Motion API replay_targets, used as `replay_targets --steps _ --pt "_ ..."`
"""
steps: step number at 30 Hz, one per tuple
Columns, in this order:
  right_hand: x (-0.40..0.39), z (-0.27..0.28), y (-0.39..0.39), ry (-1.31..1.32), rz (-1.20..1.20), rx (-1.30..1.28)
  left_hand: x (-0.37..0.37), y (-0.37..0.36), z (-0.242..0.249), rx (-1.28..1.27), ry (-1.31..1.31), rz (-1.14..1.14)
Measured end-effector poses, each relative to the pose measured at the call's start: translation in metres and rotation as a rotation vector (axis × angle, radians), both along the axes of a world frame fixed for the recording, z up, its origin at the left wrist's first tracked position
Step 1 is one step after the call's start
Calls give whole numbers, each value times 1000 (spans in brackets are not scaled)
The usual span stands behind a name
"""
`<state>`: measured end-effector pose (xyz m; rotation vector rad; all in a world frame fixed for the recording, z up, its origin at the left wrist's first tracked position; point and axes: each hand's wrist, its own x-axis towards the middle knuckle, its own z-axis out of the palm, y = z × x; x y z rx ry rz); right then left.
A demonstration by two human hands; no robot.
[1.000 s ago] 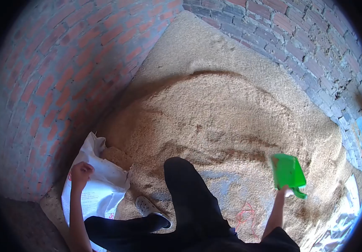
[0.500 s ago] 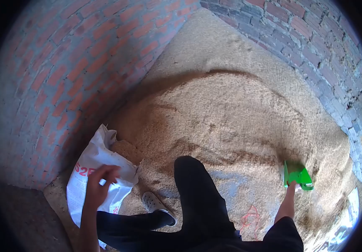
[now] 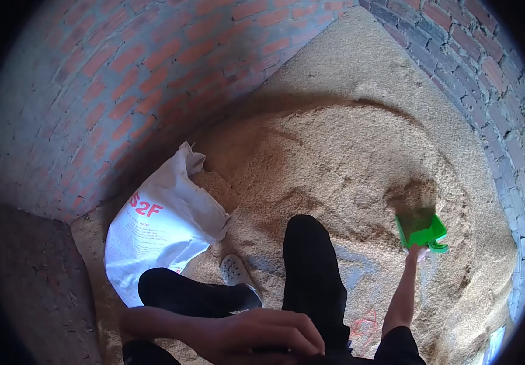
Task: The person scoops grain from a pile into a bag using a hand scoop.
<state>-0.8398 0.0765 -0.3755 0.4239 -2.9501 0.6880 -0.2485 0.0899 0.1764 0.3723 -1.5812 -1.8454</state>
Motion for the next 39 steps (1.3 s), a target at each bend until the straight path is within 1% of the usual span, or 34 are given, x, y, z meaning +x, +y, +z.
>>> replay_targets --steps 1,2,4,5,6,7,8,9,10,12,14,15,16,18,19,22,23,24,25,26,27,28,29,30,31,32,33,34,35,36,38,39 --pt "58 68 -12 -265 56 -117 3 -7 3 -9 -31 -100" --pt "76 70 -22 -266 66 -111 6 -8 2 -5 -31 -90" --pt "98 71 -45 -213 241 7 9 -10 -3 10 -63 -159" --pt "124 89 -57 -239 286 18 10 -11 -6 16 -55 -152" --pt "158 114 -68 -266 328 33 11 -12 -9 -35 -48 -183" --pt "193 135 -79 -281 400 -32 11 -11 -11 -86 -44 -217" --pt "218 147 -86 -302 470 -94 11 -8 -12 -71 -41 -216" --pt "226 126 -98 -287 529 57 8 -8 -14 -88 -31 -230" --pt "260 157 -103 -263 643 -68 6 -7 -15 -99 -20 -249" --pt "301 172 -119 -268 842 -55 2 -12 -11 -101 -29 -290" --pt "340 188 -136 -321 926 -111 -1 -12 -11 -101 -48 -320" --pt "355 191 -144 -329 927 -113 -1 -12 -15 -122 -18 -332" --pt "368 193 -150 -164 993 -224 -2 -11 -18 -140 11 -341" --pt "381 199 -155 -12 1066 -330 -1 -14 -17 -141 12 -321" --pt "382 211 -157 11 1015 -390 0 -15 -16 -154 19 -310" --pt "353 220 -143 -164 876 -35 4 -12 -18 -135 41 -243" --pt "339 222 -133 -169 846 -227 6 -8 -20 -125 51 -249" --pt "320 215 -121 -185 876 -423 8 -3 -21 -133 30 -214" --pt "295 201 -106 -198 845 -385 10 -1 -22 -143 7 -176" --pt "279 199 -88 -217 809 -425 12 -1 -22 -131 16 -176" --pt "258 192 -66 -306 757 -371 14 -3 -21 -134 33 -191" --pt "234 176 -42 -374 712 -396 16 -4 -21 -138 48 -203" --pt "203 149 -13 -400 753 -449 17 -4 -22 -127 50 -200" --pt "198 160 13 -473 726 -496 19 -3 -22 -112 49 -181" --pt "189 161 38 -543 625 -548 20 -2 -23 -97 46 -163" --pt "186 169 61 -504 520 -518 22 -1 -24 -88 47 -162" --pt "165 160 87 -431 508 -434 23 0 -25 -77 51 -114" --pt "140 144 116 -500 515 -478 23 1 -26 -68 57 -67" --pt "135 157 131 -663 412 -466 24 0 -27 -64 63 -70" --pt "129 157 142 -657 407 -462 25 0 -27 -58 52 -65" --pt "115 152 164 -516 340 -359 25 -2 -28 -45 46 -74" --pt "114 146 172 -565 334 -485 25 -3 -29 -50 34 -85"
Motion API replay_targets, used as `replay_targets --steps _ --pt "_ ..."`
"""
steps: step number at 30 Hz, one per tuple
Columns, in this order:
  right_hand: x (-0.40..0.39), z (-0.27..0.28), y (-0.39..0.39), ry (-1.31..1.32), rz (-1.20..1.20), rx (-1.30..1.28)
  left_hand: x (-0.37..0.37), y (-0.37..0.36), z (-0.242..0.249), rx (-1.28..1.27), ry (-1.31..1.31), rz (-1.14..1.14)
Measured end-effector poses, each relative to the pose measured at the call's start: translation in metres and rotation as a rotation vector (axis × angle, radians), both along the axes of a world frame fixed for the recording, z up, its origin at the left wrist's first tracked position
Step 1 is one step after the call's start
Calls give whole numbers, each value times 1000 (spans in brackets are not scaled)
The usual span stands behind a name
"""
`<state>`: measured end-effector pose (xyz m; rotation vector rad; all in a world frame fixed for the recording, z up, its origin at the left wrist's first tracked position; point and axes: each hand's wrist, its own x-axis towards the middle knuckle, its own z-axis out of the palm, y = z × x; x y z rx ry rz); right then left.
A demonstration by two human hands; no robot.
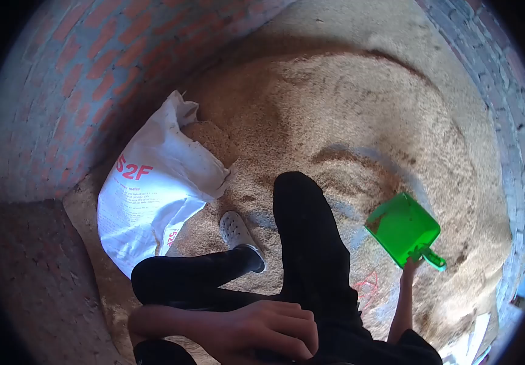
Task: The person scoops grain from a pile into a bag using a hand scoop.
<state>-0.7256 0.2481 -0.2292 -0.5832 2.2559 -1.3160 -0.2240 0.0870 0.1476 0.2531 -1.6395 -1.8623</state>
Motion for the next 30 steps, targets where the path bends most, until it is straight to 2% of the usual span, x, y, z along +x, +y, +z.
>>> replay_targets --steps 3,5,7,9,10,14,20,23,27,30 --pt "-14 -14 16 22 6 149 -4 1 -1 9 -19 -48" --pt "4 3 3 -57 -8 151 -8 2 -2 3 -26 -60" --pt "-13 -25 14 -42 38 186 -13 5 -4 39 -20 -54" --pt "-11 -30 14 56 105 253 -17 6 -6 53 -7 -76" --pt "22 20 -13 -82 157 259 -18 7 -5 55 -12 -75" --pt "38 37 -29 -110 155 287 -19 6 -4 55 -11 -89" --pt "40 29 -26 -275 147 103 -19 10 -7 42 14 -66" --pt "34 26 -22 -282 144 125 -20 10 -5 56 14 -73" --pt "22 39 -13 -244 13 96 -20 9 -3 54 7 -83" --pt "-3 44 0 -122 -34 107 -19 8 -4 45 -1 -99"
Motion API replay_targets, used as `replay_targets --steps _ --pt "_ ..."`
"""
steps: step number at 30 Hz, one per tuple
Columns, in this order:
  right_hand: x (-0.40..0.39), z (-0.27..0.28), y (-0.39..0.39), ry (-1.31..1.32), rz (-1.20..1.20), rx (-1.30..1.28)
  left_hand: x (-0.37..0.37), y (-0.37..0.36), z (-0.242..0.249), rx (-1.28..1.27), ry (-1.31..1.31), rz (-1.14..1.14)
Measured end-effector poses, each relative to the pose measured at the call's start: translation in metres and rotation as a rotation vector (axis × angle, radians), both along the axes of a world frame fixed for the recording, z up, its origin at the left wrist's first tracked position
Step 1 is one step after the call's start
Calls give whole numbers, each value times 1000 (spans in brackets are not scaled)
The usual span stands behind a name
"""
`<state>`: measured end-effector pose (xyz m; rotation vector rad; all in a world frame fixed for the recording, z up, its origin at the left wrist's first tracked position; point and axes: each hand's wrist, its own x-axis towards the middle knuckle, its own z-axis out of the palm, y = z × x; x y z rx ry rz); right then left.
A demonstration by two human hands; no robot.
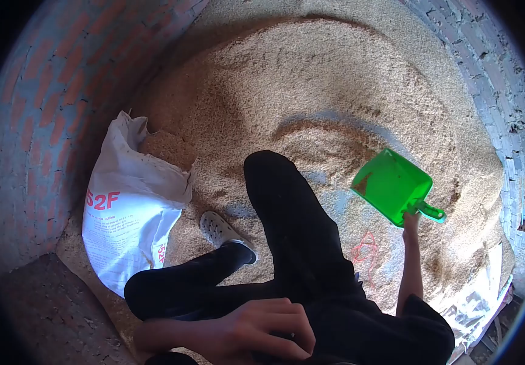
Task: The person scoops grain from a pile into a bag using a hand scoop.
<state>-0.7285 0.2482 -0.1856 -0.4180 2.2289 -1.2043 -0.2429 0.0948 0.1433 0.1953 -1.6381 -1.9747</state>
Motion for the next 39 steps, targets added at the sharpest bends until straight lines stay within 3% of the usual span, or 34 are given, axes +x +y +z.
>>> replay_targets --steps 5,7,9,13,15,18,21,23,25,27,31,33,37,39 --pt "-2 33 -9 -21 26 -35 1 2 -13 -21 24 30" --pt "3 38 -19 -47 96 -82 8 -10 -16 1 -182 -73" --pt "29 44 -46 -118 186 -281 4 -24 -12 50 -504 85" --pt "76 72 -93 39 439 -322 -10 -88 -58 -263 -758 457" --pt "99 81 -113 -58 394 -394 -23 -126 -91 -464 -755 650" --pt "125 92 -133 -25 464 -488 -53 -175 -127 -487 -723 750" --pt "149 106 -159 -36 556 -595 -82 -214 -145 -348 -640 697" --pt "171 133 -167 27 576 -533 -95 -234 -159 -298 -580 704" --pt "167 126 -173 -50 602 -565 -96 -242 -147 -256 -553 712" --pt "170 124 -176 -144 623 -589 -88 -243 -135 -50 -424 642" --pt "180 133 -183 -196 653 -622 -77 -253 -137 -67 -435 574" --pt "182 133 -184 -211 631 -661 -72 -262 -146 54 -483 537" --pt "185 121 -191 -273 623 -706 -76 -272 -145 35 -599 495" --pt "185 124 -195 -297 568 -722 -85 -274 -151 -44 -455 660"
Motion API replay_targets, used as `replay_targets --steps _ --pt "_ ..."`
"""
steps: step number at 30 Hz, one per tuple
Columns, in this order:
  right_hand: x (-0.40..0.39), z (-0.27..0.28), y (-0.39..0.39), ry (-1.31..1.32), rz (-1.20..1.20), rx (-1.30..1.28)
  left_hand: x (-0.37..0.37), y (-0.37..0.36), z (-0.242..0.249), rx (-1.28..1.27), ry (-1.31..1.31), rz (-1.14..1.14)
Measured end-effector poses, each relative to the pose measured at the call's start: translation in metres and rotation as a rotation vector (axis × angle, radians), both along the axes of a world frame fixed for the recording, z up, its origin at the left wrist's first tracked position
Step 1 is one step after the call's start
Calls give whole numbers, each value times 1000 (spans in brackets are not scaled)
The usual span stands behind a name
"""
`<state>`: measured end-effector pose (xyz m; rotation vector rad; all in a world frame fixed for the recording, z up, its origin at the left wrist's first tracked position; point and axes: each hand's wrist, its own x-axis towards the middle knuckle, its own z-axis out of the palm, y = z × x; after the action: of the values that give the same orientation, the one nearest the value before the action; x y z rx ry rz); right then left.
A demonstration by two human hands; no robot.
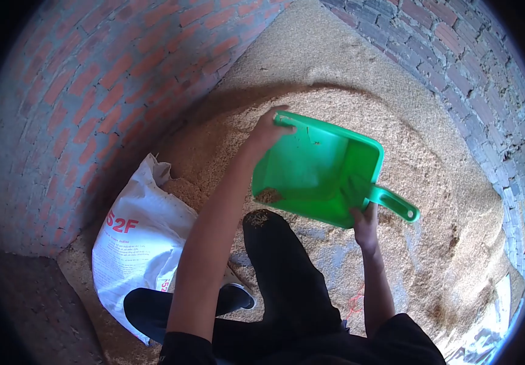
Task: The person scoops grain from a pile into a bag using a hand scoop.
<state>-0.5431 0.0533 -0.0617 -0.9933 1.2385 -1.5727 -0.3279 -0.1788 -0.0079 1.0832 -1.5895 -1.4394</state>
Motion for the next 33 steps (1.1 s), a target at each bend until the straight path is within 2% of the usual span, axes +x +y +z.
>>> replay_targets --steps 1,3,4,6,8,10,12,14,15,17,20,21,22,24,25,26,28,32,33 --pt "-3 0 -1 32 -20 28 -2 -4 -5 8 0 -12" --pt "-14 2 0 21 -78 64 4 -13 -15 -103 -217 104" --pt "-28 1 6 -18 -51 64 11 -7 -8 -91 -220 91" --pt "-68 -23 24 -17 -153 193 35 3 5 -166 -449 119" --pt "-110 -46 48 -98 -277 259 68 6 -16 -253 -525 9" --pt "-147 -61 75 35 -504 424 84 44 -23 -401 -632 40" --pt "-209 -104 116 226 -574 552 86 96 -20 -594 -669 -93" --pt "-245 -119 153 331 -678 697 85 146 -34 -784 -629 -279" --pt "-268 -133 173 333 -684 711 84 166 -41 -774 -624 -290" --pt "-302 -158 207 612 -782 807 82 191 -58 -760 -606 -517" --pt "-305 -143 226 733 -860 888 89 184 -78 -836 -699 -426" --pt "-267 -95 209 583 -856 870 99 174 -102 -723 -746 -333" --pt "-260 -77 209 584 -858 875 112 162 -122 -607 -792 -239" --pt "-264 -74 212 463 -800 912 138 130 -126 -260 -1248 -420" --pt "-269 -79 215 424 -778 923 152 130 -123 -455 -1277 -300" --pt "-292 -109 228 360 -710 885 164 133 -115 -647 -1299 -175" --pt "-294 -141 234 293 -630 851 181 131 -89 -600 -1306 -169" --pt "-245 -183 200 616 -594 658 200 149 -14 -589 -1359 -213" --pt "-214 -162 176 560 -551 822 205 154 3 -575 -1378 -186"
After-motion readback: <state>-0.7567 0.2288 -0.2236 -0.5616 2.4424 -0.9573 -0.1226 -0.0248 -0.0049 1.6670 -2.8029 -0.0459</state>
